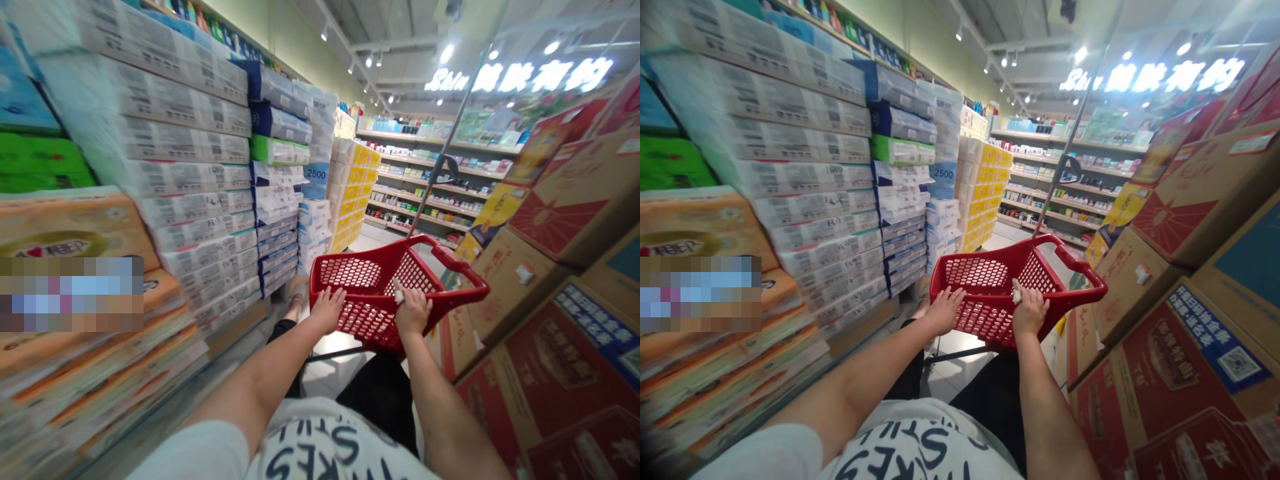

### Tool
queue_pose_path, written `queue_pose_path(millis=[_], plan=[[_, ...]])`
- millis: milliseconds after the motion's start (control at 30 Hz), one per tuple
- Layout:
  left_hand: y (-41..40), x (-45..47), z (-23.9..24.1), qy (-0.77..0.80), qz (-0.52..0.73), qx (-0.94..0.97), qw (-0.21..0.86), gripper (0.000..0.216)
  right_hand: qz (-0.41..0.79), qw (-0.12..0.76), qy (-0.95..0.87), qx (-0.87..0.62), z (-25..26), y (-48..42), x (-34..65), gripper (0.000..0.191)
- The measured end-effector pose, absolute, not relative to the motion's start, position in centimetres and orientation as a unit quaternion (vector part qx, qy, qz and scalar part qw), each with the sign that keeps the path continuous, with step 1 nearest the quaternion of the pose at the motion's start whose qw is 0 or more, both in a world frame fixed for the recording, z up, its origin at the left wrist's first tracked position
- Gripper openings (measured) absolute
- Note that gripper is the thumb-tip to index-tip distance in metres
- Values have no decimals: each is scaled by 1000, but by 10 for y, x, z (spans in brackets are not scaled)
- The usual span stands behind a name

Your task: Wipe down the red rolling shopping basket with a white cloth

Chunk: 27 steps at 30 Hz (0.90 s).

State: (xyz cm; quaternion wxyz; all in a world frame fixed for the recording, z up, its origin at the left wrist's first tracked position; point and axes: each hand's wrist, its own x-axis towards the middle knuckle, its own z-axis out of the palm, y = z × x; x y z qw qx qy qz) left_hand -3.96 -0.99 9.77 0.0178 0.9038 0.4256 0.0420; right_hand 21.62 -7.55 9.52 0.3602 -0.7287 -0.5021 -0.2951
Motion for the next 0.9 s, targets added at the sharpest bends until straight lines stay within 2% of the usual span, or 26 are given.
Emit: queue_pose_path(millis=[200,400,567,667,833,900], plan=[[-12,-40,99,423,47,905,20,79,-297,351,-494,-738,84,-71,192,41],[-14,-39,99,431,50,901,14,78,-226,213,-655,-689,79,-61,136,52],[-13,-39,96,425,55,904,3,81,-211,173,-680,-680,89,-63,133,57],[-12,-40,95,423,58,904,5,81,-221,199,-677,-674,93,-67,150,56],[-13,-41,96,417,59,907,15,81,-237,362,-491,-756,107,-64,198,42],[-15,-40,98,422,59,905,13,80,-241,361,-478,-763,112,-63,212,41]])
